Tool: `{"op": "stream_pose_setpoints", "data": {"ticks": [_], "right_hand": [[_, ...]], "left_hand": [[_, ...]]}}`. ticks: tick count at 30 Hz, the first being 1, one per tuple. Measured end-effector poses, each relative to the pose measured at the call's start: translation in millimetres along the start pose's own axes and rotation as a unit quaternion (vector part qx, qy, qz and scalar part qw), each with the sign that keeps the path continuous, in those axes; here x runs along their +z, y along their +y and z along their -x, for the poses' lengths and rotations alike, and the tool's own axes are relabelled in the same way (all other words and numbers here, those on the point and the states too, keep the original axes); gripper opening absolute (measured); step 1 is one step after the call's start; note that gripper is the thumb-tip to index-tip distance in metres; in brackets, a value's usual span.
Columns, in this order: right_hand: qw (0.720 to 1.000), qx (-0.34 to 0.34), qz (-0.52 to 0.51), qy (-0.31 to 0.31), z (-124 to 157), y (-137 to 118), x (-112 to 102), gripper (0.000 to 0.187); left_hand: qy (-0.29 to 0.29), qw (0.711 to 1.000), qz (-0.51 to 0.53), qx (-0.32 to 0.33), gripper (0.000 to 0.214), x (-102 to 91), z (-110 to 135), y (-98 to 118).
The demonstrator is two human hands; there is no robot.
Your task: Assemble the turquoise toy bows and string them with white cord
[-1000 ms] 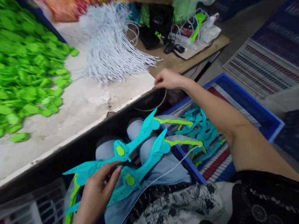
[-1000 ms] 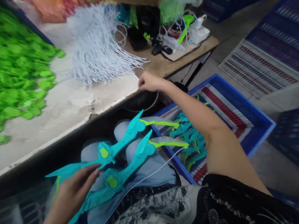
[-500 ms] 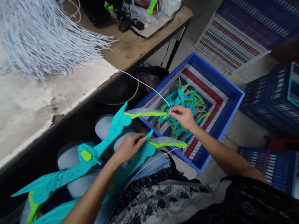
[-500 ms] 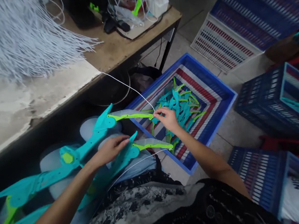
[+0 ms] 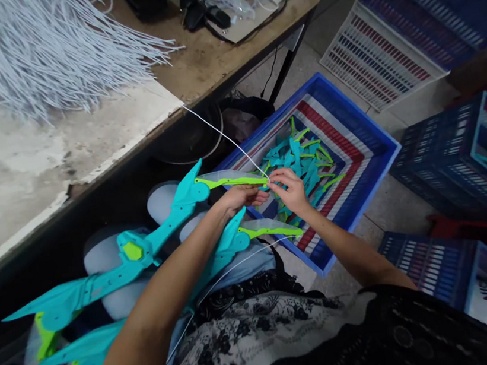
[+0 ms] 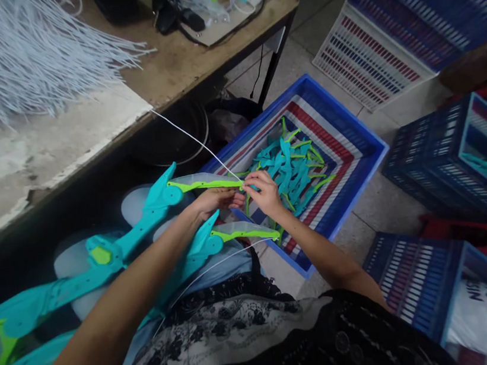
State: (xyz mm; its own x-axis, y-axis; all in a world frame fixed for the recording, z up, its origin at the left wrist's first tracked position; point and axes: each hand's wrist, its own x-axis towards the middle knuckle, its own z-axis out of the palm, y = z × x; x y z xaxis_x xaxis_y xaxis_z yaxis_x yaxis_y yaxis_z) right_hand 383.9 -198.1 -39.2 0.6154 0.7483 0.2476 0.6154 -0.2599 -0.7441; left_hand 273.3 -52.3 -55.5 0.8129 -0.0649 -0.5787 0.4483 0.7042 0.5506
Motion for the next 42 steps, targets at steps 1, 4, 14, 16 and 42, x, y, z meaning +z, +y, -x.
{"op": "stream_pose_setpoints", "data": {"ticks": [1,4,14,16,42], "right_hand": [[1.000,-0.012,0.007,0.000,1,0,1,0.016],[0.999,-0.041,-0.002,-0.007,2,1,3,0.015],[0.999,-0.027,0.013,-0.019,4,10,6,0.040],[1.000,-0.018,0.010,-0.017,3,12,7,0.051],[0.770,-0.496,0.174,-0.361,21,-228,207,0.040]], "left_hand": [[-0.014,1.000,0.004,-0.005,0.012,0.0,-2,0],[-0.038,0.999,0.014,-0.007,0.015,1.8,-9,0],[0.102,0.981,-0.147,0.075,0.017,-6.1,69,16],[0.133,0.974,-0.136,0.124,0.016,-21.9,130,24],[0.344,0.832,0.197,0.387,0.028,-1.3,299,-86]]}}
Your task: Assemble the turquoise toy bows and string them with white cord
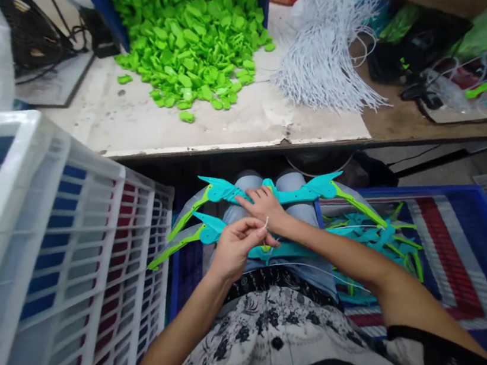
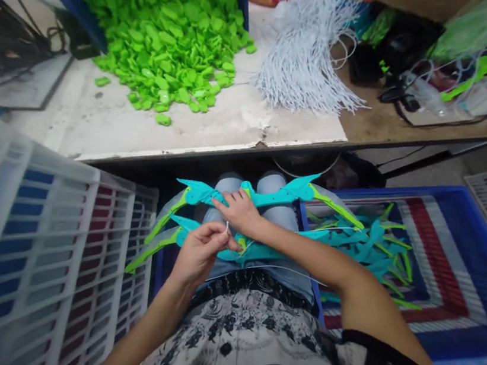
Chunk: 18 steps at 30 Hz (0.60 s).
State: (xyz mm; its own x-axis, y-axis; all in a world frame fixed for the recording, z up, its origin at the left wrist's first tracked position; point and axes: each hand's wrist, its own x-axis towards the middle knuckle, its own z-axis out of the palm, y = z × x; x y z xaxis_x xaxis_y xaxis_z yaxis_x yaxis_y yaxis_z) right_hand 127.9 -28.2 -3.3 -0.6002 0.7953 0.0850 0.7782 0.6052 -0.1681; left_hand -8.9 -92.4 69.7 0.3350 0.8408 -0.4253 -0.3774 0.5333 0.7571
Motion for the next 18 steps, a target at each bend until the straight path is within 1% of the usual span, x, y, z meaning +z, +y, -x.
{"op": "stream_pose_setpoints", "data": {"ticks": [1,3,5,7,8,10,12,14,16,18], "right_hand": [[1.000,0.003,0.019,-0.024,-12,-5,6,0.041],[0.998,0.016,0.044,-0.053,-27,-4,11,0.043],[0.997,0.031,0.052,-0.056,-34,8,6,0.045],[0.997,0.037,0.036,-0.061,-37,25,-5,0.046],[0.997,0.029,0.011,-0.071,-37,35,-11,0.046],[0.990,0.006,-0.078,-0.114,-36,54,-20,0.045],[0.969,0.003,-0.184,-0.163,-33,69,-25,0.045],[0.946,0.026,-0.264,-0.186,-29,79,-27,0.045],[0.931,0.047,-0.309,-0.190,-26,84,-28,0.048],[0.923,0.060,-0.327,-0.193,-24,84,-28,0.049]], "left_hand": [[0.001,1.000,0.009,0.007,0.028,-1.1,0,0],[0.008,0.999,0.026,0.022,0.026,-5.7,-1,0],[0.018,0.999,0.038,0.034,0.024,-12.9,-2,0],[0.049,0.996,0.044,0.053,0.022,-22.3,-2,3],[0.076,0.994,0.046,0.070,0.022,-27.9,-2,7],[0.144,0.981,0.048,0.122,0.021,-40.6,0,17],[0.212,0.960,0.043,0.179,0.020,-54.6,0,31],[0.265,0.936,0.017,0.230,0.019,-68.2,-3,44],[0.294,0.919,-0.027,0.261,0.018,-79.7,-11,55],[0.300,0.911,-0.075,0.274,0.017,-88.0,-23,65]]}}
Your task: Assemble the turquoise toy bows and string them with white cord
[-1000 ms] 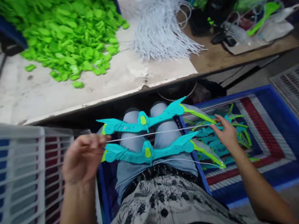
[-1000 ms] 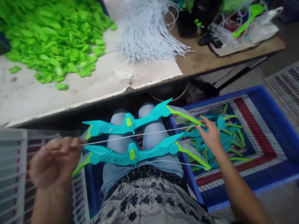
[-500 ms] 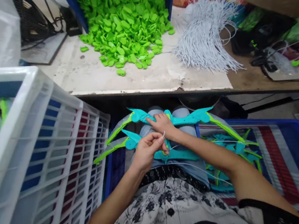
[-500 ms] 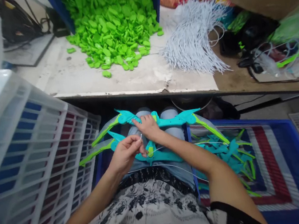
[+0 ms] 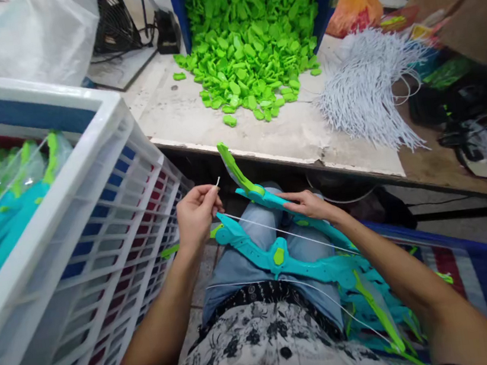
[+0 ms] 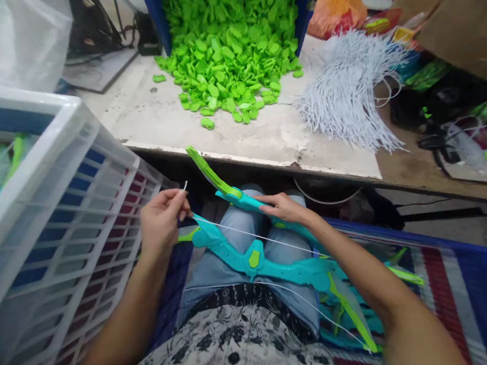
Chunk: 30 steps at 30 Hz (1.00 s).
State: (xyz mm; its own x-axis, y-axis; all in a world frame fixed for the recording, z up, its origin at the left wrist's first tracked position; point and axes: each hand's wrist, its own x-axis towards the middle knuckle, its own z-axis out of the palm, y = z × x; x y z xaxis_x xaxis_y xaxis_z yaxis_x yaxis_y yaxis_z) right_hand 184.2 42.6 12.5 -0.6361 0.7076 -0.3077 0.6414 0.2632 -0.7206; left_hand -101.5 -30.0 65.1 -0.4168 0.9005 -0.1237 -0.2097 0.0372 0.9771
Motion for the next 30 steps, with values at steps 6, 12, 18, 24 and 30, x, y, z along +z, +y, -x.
{"op": "stream_pose_setpoints", "data": {"ticks": [6,12,18,24,30], "right_hand": [[1.000,0.012,0.007,0.002,4,-3,2,0.049],[0.999,0.024,0.021,0.005,5,-2,4,0.048],[0.999,0.017,0.030,0.011,5,-4,4,0.046],[0.999,0.018,0.043,0.017,6,-9,3,0.046],[0.997,0.020,0.080,0.013,13,-16,6,0.045]], "left_hand": [[-0.031,0.996,-0.061,0.049,0.015,13.0,-41,5],[-0.055,0.992,-0.092,0.074,0.014,15.1,-56,13],[-0.059,0.984,-0.140,0.091,0.011,14.0,-59,16],[-0.071,0.984,-0.127,0.104,0.012,17.4,-60,21],[-0.131,0.988,-0.033,0.070,0.030,19.1,-66,24]]}}
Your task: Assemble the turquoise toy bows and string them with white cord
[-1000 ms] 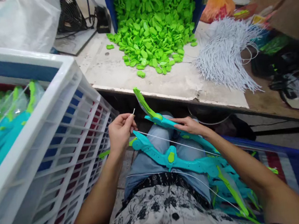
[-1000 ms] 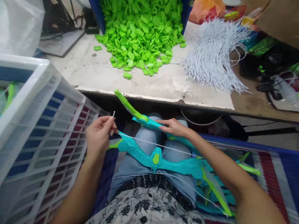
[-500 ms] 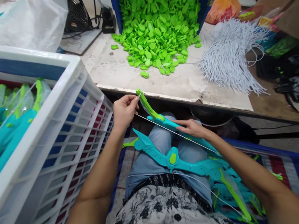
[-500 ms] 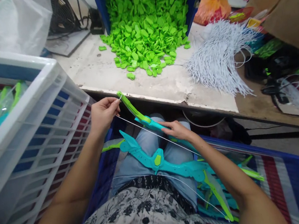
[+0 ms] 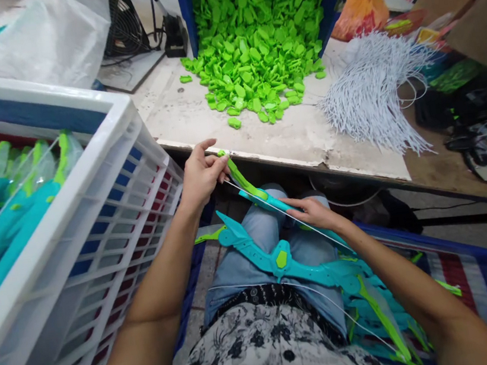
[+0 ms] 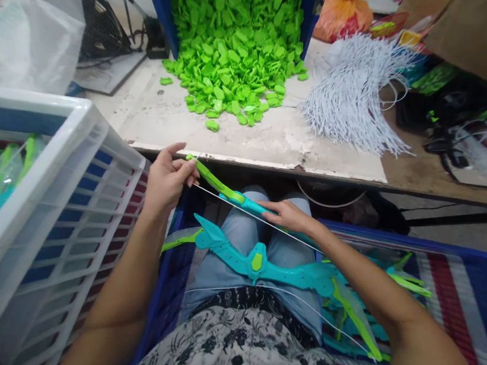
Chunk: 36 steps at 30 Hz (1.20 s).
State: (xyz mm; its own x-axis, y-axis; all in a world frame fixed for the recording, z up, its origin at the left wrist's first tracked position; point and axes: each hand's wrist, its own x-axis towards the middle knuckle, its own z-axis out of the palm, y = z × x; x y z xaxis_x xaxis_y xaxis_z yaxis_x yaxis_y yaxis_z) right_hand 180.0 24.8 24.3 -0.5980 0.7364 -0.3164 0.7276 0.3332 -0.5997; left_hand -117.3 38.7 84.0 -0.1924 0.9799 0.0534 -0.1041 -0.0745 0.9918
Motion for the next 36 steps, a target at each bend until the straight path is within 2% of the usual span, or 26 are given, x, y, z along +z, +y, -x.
{"op": "stream_pose_setpoints", "data": {"ticks": [2,4,7,10,13,15,20,23,26,28,30,32,34,36], "right_hand": [[0.999,-0.018,0.027,0.003,2,-1,-1,0.044],[0.996,-0.053,0.066,0.039,-2,-6,-5,0.043],[0.977,-0.117,0.084,0.155,-24,-30,-17,0.040],[0.952,-0.191,0.020,0.239,-63,-69,-31,0.036],[0.933,-0.263,-0.066,0.238,-101,-102,-41,0.030],[0.923,-0.289,-0.110,0.229,-115,-114,-43,0.020],[0.909,-0.299,-0.159,0.243,-116,-127,-39,0.014],[0.910,-0.280,-0.173,0.253,-113,-127,-39,0.012],[0.911,-0.222,-0.188,0.294,-123,-108,-54,0.015],[0.899,-0.170,-0.191,0.356,-137,-84,-75,0.015],[0.873,-0.132,-0.183,0.433,-150,-65,-96,0.016],[0.844,-0.130,-0.164,0.493,-155,-64,-109,0.019],[0.834,-0.169,-0.139,0.507,-145,-84,-104,0.022],[0.842,-0.224,-0.115,0.477,-126,-117,-81,0.021]], "left_hand": [[-0.021,0.999,0.023,-0.014,0.029,-2.5,-1,-1],[-0.025,0.999,0.037,-0.023,0.025,-5.0,-1,-3],[-0.027,0.998,0.048,-0.029,0.025,-6.1,4,-3],[-0.035,0.998,0.042,-0.029,0.027,-4.3,12,2],[-0.034,0.998,0.035,-0.031,0.028,-3.4,18,8],[-0.029,0.998,0.034,-0.036,0.029,-4.3,20,10],[-0.030,0.999,0.003,-0.045,0.032,-7.4,23,13],[-0.021,0.996,-0.078,-0.039,0.029,-9.4,25,13],[0.052,0.972,-0.225,0.046,0.017,-12.3,27,11],[0.080,0.950,-0.282,0.109,0.008,-12.9,28,9],[0.053,0.950,-0.277,0.133,0.008,-10.6,27,8],[-0.004,0.963,-0.241,0.123,0.011,-5.3,25,10],[-0.047,0.980,-0.177,0.078,0.011,1.5,21,15],[-0.061,0.996,-0.068,0.008,0.018,7.2,16,21]]}}
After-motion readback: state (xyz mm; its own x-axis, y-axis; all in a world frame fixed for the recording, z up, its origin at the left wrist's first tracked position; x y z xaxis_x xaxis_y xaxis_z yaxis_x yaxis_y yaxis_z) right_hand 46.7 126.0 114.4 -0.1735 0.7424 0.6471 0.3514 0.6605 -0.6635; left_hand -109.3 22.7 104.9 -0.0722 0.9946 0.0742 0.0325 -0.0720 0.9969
